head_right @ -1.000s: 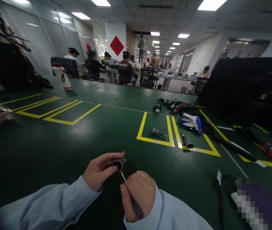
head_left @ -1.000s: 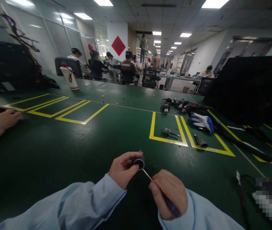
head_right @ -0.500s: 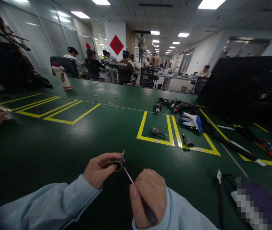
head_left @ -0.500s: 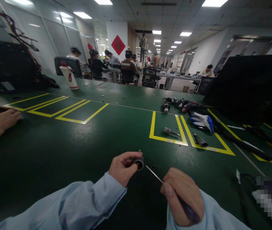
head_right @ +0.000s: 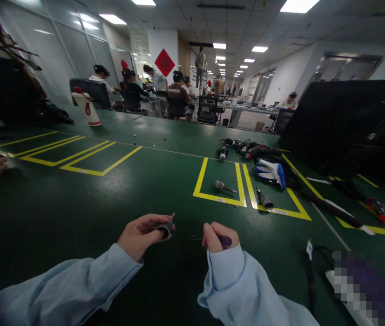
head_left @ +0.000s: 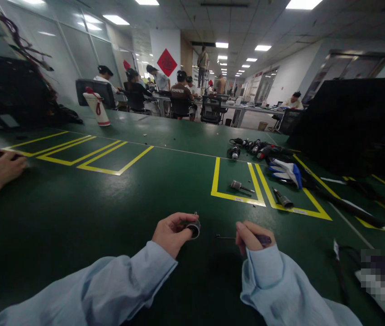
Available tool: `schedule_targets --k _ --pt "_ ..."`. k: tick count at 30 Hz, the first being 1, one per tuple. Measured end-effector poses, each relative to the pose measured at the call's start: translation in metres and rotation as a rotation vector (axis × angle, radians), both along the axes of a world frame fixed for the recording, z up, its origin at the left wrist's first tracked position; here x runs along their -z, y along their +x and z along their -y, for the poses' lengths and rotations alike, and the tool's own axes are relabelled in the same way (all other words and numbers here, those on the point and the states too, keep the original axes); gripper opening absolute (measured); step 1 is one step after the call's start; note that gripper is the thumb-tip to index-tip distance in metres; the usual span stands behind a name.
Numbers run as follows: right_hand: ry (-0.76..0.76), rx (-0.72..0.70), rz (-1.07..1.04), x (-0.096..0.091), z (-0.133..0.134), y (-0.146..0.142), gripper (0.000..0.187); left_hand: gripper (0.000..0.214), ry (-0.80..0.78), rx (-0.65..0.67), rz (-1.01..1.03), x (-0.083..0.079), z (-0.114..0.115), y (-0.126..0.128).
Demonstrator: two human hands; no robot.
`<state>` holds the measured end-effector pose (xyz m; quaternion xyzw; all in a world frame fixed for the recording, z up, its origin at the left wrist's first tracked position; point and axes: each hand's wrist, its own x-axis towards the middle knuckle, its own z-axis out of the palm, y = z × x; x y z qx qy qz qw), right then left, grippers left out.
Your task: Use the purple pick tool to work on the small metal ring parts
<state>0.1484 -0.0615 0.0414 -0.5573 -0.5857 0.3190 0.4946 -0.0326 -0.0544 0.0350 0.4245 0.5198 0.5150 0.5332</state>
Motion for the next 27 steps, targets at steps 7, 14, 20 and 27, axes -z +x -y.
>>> schedule_targets --k 7,14,20,27 --pt "0.162 -0.029 0.158 0.008 -0.003 0.003 0.042 0.018 -0.06 0.029 0.043 -0.001 -0.001 -0.002" --pt "0.283 -0.031 0.315 0.014 -0.006 0.003 0.043 0.02 -0.063 0.039 0.073 0.0 -0.001 -0.001" --pt "0.296 0.01 0.3 0.018 -0.009 0.002 0.041 0.021 -0.05 0.055 0.064 0.006 -0.001 -0.002" --pt "0.322 0.021 0.298 0.016 -0.009 0.001 0.038 0.02 -0.014 0.062 0.066 0.005 -0.001 -0.002"
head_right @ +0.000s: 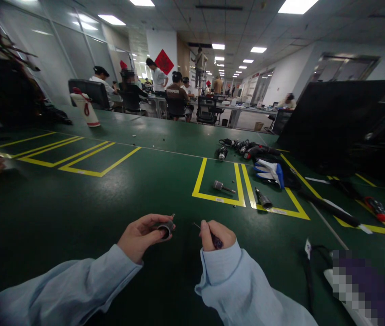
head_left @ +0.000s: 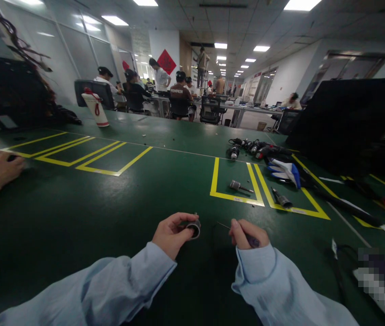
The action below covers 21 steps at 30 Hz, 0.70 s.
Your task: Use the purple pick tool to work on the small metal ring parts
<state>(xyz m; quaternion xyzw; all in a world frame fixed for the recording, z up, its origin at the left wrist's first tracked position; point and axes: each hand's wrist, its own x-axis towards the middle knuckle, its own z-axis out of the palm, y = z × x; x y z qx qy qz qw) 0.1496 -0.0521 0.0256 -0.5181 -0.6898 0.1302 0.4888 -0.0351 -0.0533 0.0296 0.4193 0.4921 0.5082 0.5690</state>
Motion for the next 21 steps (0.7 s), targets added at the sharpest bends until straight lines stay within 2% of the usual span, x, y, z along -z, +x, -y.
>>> schedule_targets --k 6,13,18,21 --pt "-0.058 0.023 -0.044 0.004 -0.002 0.0 0.039 0.021 -0.041 0.037 -0.005 0.001 -0.001 -0.001" --pt "-0.191 0.028 -0.086 0.001 -0.006 0.002 0.04 0.02 -0.013 0.029 -0.037 -0.001 0.002 0.001" --pt "-0.248 0.011 -0.082 -0.002 -0.008 0.003 0.04 0.024 -0.03 0.058 -0.045 -0.007 0.002 0.0" --pt "-0.274 0.011 -0.153 -0.004 -0.009 0.001 0.04 0.028 -0.033 0.055 -0.046 -0.011 0.002 0.0"
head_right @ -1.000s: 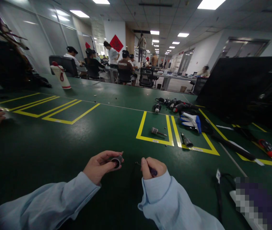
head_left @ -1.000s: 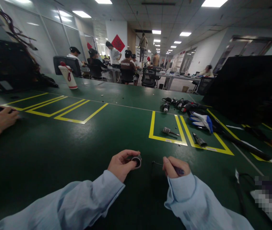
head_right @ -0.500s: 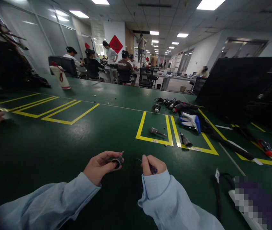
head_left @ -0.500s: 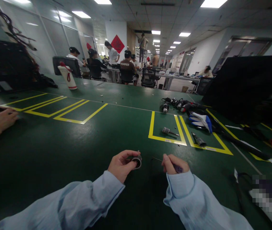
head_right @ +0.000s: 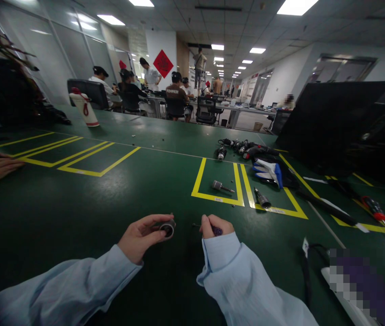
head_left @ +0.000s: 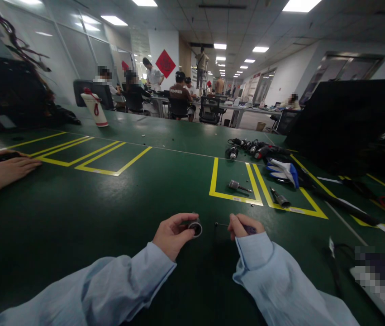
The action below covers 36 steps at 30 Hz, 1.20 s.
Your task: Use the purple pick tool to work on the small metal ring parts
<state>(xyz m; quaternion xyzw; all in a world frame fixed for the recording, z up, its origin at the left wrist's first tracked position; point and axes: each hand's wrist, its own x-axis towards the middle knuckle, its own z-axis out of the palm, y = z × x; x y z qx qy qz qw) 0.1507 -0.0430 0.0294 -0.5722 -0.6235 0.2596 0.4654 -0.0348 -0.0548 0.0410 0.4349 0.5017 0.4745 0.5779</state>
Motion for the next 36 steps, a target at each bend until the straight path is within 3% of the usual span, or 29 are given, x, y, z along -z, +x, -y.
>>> schedule_targets --k 6,11,17,27,31,36 --pt "-0.117 0.029 -0.286 0.003 -0.001 -0.002 0.04 0.03 -0.028 -0.007 0.002 -0.004 0.001 0.001" --pt "-0.06 0.015 -0.408 -0.002 0.008 -0.002 0.039 0.031 -0.012 -0.005 -0.015 -0.003 0.001 -0.001" --pt "0.011 0.007 -0.252 -0.001 0.011 -0.004 0.041 0.032 0.002 -0.013 0.005 -0.001 0.001 -0.002" --pt "-0.067 -0.043 -0.136 0.011 0.0 -0.003 0.041 0.031 -0.003 -0.013 0.024 -0.002 0.0 -0.001" --pt "-0.097 -0.087 -0.022 0.001 -0.001 0.001 0.04 0.031 -0.002 -0.015 0.019 0.0 0.0 -0.001" --pt "-0.306 -0.142 0.067 -0.016 -0.005 0.01 0.037 0.031 -0.035 -0.026 0.016 -0.005 0.001 0.0"
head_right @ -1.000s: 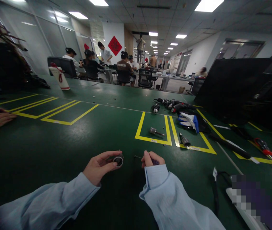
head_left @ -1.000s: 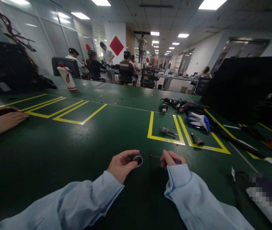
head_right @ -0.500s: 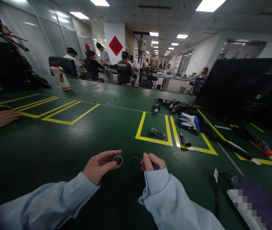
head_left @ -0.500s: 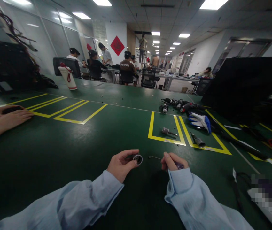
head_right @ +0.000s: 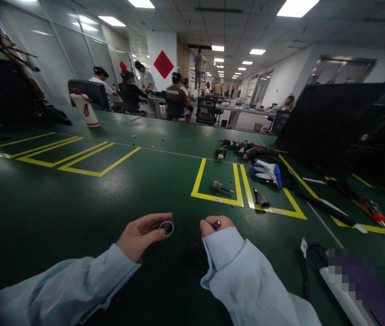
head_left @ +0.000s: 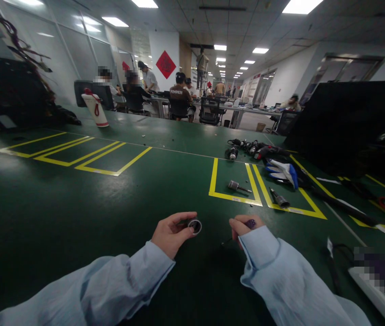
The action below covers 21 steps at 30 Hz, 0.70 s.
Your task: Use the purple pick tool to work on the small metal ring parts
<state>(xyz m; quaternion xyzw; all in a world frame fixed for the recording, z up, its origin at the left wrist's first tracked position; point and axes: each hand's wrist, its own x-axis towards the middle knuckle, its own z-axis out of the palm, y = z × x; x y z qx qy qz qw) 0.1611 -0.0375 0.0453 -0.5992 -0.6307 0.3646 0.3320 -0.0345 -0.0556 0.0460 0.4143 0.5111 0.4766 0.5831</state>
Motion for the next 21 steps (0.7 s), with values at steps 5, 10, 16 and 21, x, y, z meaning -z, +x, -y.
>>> schedule_targets --k 5,10,16,21 --pt "-0.061 0.046 -0.203 -0.001 -0.001 -0.002 0.036 0.032 0.016 0.005 0.013 0.001 0.0 0.0" --pt "-0.001 0.034 -0.576 -0.001 0.011 0.001 0.036 0.031 0.017 0.007 0.005 0.002 -0.001 -0.002" --pt "0.624 -0.202 -0.333 -0.001 0.034 -0.015 0.031 0.033 0.041 -0.014 0.033 0.005 0.0 0.001" --pt "0.921 -0.386 -0.046 0.001 0.04 -0.026 0.018 0.032 0.077 0.005 0.025 0.003 0.003 0.002"
